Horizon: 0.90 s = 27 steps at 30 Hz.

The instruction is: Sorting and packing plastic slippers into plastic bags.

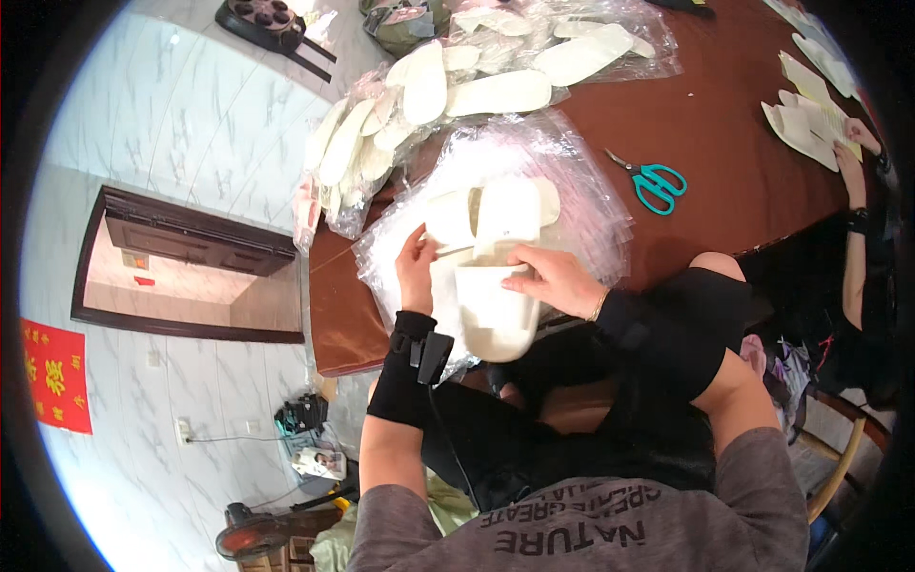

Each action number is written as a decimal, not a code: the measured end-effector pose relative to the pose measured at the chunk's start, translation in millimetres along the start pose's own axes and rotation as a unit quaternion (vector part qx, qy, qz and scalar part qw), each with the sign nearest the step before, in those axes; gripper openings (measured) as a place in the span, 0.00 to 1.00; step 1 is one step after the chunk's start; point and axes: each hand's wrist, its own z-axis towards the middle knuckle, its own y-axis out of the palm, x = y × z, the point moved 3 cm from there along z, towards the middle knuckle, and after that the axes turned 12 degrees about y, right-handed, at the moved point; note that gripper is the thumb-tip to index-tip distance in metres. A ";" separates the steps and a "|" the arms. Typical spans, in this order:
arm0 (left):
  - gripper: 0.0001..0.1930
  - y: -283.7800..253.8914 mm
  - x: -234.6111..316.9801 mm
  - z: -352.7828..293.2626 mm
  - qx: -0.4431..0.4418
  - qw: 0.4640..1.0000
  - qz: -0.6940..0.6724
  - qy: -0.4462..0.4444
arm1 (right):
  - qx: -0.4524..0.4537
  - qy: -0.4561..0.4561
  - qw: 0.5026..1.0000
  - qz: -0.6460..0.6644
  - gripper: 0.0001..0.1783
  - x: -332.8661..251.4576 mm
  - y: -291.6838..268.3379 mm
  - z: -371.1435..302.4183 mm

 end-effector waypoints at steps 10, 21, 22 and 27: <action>0.16 -26.6 124.6 1.2 -0.093 0.989 0.058 0.102 | -0.028 -0.206 0.970 -0.123 0.18 -28.7 -36.5 -10.4; 0.24 19.8 136.7 -25.2 -0.011 0.982 -0.154 0.106 | 0.077 -0.295 0.937 -0.170 0.15 -35.3 -52.7 -24.6; 0.24 21.8 125.6 -28.9 -0.002 0.978 -0.199 0.059 | 0.078 -0.292 0.938 -0.172 0.15 -32.2 -59.1 -22.2; 0.24 -31.8 31.3 -61.1 -0.122 0.911 0.375 0.119 | 0.333 -0.142 0.929 -0.081 0.13 -26.0 -146.5 2.6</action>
